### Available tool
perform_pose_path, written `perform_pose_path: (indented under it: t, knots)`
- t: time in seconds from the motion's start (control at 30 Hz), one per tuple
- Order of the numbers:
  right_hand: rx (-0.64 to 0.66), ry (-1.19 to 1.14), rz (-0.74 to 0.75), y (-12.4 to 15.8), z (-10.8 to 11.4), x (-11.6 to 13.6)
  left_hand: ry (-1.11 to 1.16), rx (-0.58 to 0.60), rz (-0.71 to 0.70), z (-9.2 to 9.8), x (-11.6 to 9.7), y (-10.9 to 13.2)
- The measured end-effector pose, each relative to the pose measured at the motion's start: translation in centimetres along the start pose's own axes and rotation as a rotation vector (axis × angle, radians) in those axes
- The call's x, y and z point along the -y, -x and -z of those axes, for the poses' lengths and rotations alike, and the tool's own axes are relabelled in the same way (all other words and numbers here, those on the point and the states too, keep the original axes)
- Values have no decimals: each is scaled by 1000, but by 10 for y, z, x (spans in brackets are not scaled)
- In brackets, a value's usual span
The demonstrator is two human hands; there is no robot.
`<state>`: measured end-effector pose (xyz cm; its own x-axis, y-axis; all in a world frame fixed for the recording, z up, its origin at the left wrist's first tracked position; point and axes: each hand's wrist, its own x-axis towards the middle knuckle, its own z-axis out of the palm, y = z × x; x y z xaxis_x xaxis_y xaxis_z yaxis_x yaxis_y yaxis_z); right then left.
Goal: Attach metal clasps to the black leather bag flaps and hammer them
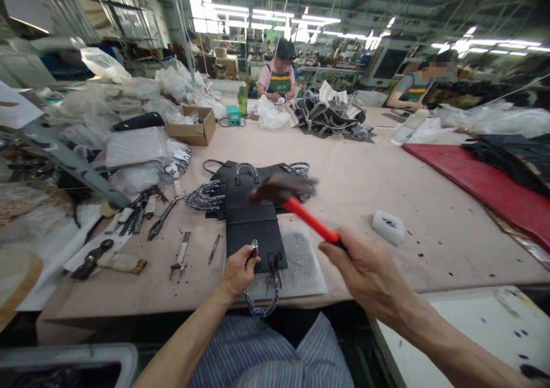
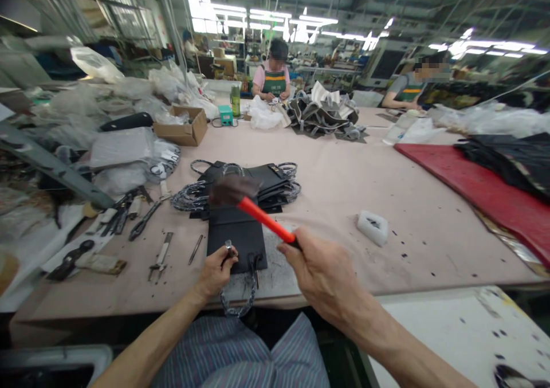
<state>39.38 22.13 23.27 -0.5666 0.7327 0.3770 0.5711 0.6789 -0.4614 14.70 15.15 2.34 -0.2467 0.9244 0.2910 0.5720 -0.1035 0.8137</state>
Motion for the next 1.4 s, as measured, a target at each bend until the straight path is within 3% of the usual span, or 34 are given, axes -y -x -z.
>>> perform_pose_path:
  t: [0.1,0.17,0.27,0.33,0.47,0.6,0.73,0.83,0.97,1.07,1.27,1.4]
  knots:
    - [-250,-127,-93,3,3,9,6,1,-6,-1,3,1]
    - [-161,-47,-44,11,-6,5,4,7,0,-1,6,1]
    - [226,160,18,21,-19,-11,-12,14,-2,-1,7,2]
    - [345,242,-41,24,-23,-24,-23,15,-13,-1,7,2]
    - [349,223,-263,34,-36,-61,-26,3,-17,0,6,2]
    - [381,136,-557,58,-73,-116,-8,0,-19,0,7,3]
    - [333,226,-692,76,-102,-150,5,-1,-19,0,6,2]
    - [239,252,-648,73,-115,-142,-7,7,9,2,5,1]
    - [111,108,-243,53,-142,-101,-28,25,21,5,1,-1]
    - [142,26,-64,45,-167,-73,-10,8,41,6,-2,-3]
    - [139,-55,-104,53,-185,-64,159,-116,217,7,-5,-5]
    - [140,-85,-119,54,-181,-67,182,-144,202,19,-2,-2]
